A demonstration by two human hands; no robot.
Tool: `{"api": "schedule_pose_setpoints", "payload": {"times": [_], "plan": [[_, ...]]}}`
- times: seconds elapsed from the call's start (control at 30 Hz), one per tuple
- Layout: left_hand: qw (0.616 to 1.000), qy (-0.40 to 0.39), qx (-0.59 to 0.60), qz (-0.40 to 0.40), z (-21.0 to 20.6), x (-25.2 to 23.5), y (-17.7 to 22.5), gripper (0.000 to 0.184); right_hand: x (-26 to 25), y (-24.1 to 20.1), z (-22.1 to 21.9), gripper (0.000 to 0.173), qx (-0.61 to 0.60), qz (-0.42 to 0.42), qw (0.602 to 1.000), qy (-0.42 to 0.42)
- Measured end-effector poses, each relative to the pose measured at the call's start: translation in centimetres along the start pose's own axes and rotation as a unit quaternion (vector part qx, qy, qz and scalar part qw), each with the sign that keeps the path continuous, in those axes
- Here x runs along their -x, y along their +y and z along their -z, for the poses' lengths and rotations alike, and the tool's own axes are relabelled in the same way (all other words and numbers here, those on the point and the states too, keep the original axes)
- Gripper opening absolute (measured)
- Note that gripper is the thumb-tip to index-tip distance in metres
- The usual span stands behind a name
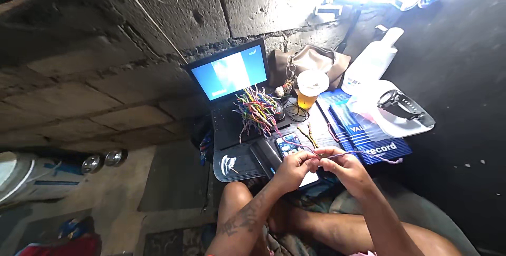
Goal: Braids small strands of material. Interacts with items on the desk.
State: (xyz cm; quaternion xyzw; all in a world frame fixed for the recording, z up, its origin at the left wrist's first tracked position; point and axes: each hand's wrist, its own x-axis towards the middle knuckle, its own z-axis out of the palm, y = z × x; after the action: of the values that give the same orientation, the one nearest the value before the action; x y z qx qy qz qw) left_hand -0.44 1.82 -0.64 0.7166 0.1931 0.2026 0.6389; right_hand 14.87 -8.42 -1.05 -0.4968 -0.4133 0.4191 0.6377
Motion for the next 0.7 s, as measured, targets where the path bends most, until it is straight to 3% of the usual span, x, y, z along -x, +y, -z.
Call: {"api": "schedule_pose_setpoints", "payload": {"times": [0.1,0.17,0.27,0.33,0.47,0.57,0.7], "plan": [[0.973,-0.098,0.196,0.074,0.4,0.1,0.2,0.024,-0.2,0.3,2.1,0.048,-0.087,-0.048,0.99,-0.098],[0.947,-0.15,0.271,0.085,0.3,0.2,0.0,0.03,-0.3,0.6,2.4,0.04,-0.127,-0.063,0.983,-0.118],[0.919,-0.193,0.332,0.088,0.0,0.4,-0.4,0.033,-0.3,0.4,1.4,0.013,-0.138,-0.092,0.982,-0.091],[0.906,-0.207,0.359,0.086,0.0,0.4,-0.7,0.033,-0.3,0.1,1.2,0.008,-0.115,-0.111,0.984,-0.076],[0.873,-0.23,0.421,0.084,0.2,0.4,-1.1,0.03,-0.1,0.3,1.4,0.028,-0.13,-0.053,0.986,-0.091],[0.862,-0.222,0.445,0.1,0.0,0.4,-0.8,0.032,0.1,0.2,0.6,0.022,-0.158,-0.004,0.986,-0.053],[0.854,-0.181,0.476,0.105,-0.2,0.4,-0.9,0.029,0.2,0.4,0.3,0.015,-0.08,0.061,0.995,-0.017]]}}
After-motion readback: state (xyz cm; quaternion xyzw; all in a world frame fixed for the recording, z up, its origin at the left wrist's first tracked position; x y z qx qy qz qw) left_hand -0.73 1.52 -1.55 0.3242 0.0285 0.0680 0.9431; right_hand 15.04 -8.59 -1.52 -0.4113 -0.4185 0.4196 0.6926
